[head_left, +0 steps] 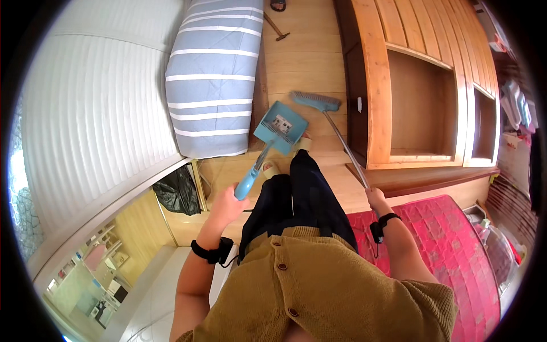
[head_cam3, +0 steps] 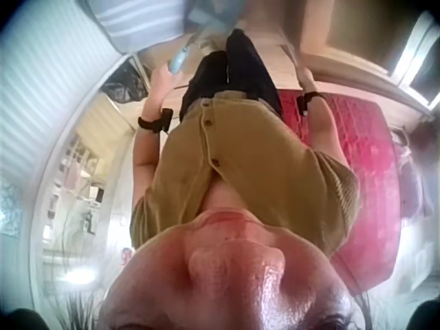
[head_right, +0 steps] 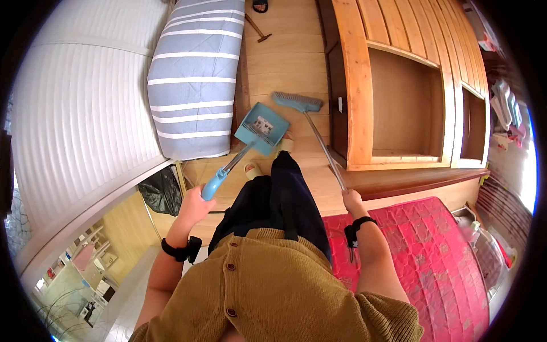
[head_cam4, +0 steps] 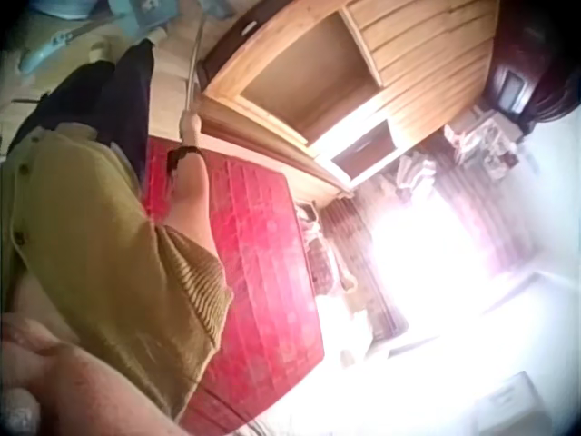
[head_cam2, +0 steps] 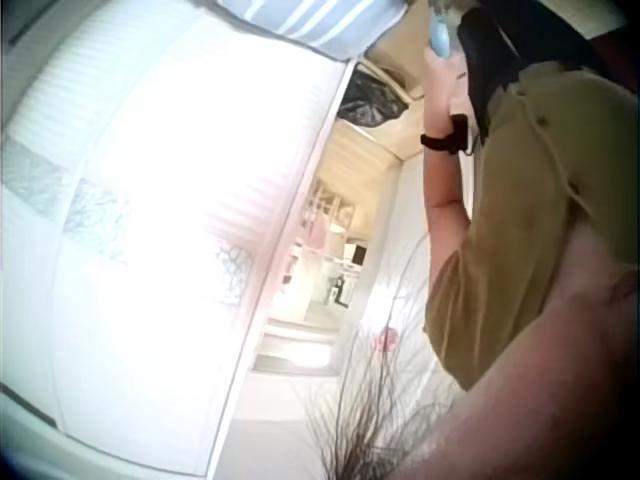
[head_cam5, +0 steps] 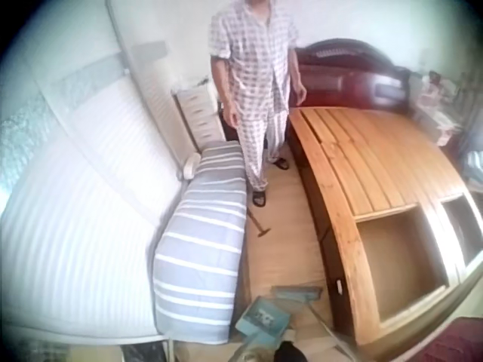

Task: The person places wooden slats onto a bed frame by hand and then sweeps the floor under the bed into a dustpan using a broom.

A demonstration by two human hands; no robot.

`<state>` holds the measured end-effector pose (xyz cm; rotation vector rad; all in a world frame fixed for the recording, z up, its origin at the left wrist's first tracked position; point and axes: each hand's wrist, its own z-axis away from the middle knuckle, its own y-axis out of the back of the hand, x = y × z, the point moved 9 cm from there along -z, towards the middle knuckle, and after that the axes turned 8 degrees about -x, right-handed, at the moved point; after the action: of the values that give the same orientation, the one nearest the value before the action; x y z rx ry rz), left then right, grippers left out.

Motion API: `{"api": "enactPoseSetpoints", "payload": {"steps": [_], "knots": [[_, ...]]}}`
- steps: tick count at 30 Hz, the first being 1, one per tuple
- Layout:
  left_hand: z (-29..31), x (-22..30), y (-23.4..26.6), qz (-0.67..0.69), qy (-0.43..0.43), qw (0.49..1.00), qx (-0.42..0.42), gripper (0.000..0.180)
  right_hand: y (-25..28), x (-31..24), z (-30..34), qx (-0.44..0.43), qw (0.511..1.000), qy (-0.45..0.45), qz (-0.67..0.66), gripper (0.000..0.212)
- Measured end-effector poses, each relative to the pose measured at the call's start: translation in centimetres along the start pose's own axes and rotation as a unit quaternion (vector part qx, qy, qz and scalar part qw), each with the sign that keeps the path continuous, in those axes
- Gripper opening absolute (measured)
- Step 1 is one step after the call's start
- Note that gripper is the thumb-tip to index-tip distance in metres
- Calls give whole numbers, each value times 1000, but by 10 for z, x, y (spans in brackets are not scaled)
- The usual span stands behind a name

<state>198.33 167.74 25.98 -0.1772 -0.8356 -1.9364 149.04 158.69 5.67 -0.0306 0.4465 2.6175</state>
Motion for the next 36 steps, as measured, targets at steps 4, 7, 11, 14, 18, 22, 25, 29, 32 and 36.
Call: {"api": "enactPoseSetpoints", "payload": {"steps": [4, 7, 11, 14, 18, 22, 25, 29, 32, 36], "knots": [[-11, 8, 4, -29, -12, 1000, 3, 28, -17, 23, 13, -24, 987, 3, -161, 34], [-21, 26, 4, -49, -20, 999, -9, 28, -22, 8, 20, -42, 961, 7, -273, 33], [-40, 54, 7, -121, -64, 991, 12, 29, -11, -44, 5, -63, 939, 26, -338, 34], [-54, 74, 11, -151, -86, 985, 15, 28, -17, -66, -29, -58, 929, 32, -364, 35], [-75, 79, 13, -153, -88, 984, -1, 30, -32, -83, -48, -34, 948, 48, -313, 37], [-84, 84, 21, -115, -32, 992, -47, 25, -46, -93, -55, -11, 963, 3, -268, 34], [-98, 92, 17, -89, -52, 991, -87, 22, -102, -104, -92, -92, 983, 125, 95, 23], [-98, 93, 16, -73, -63, 992, -82, 16, -162, -72, -41, -141, 967, 49, -206, 27], [-94, 86, 21, -66, -64, 993, -76, 14, -183, -50, 16, -192, 931, 24, -308, 37], [-87, 61, 21, -95, -66, 990, -76, 16, -180, -14, 64, -206, 933, 36, -292, 36]]}}
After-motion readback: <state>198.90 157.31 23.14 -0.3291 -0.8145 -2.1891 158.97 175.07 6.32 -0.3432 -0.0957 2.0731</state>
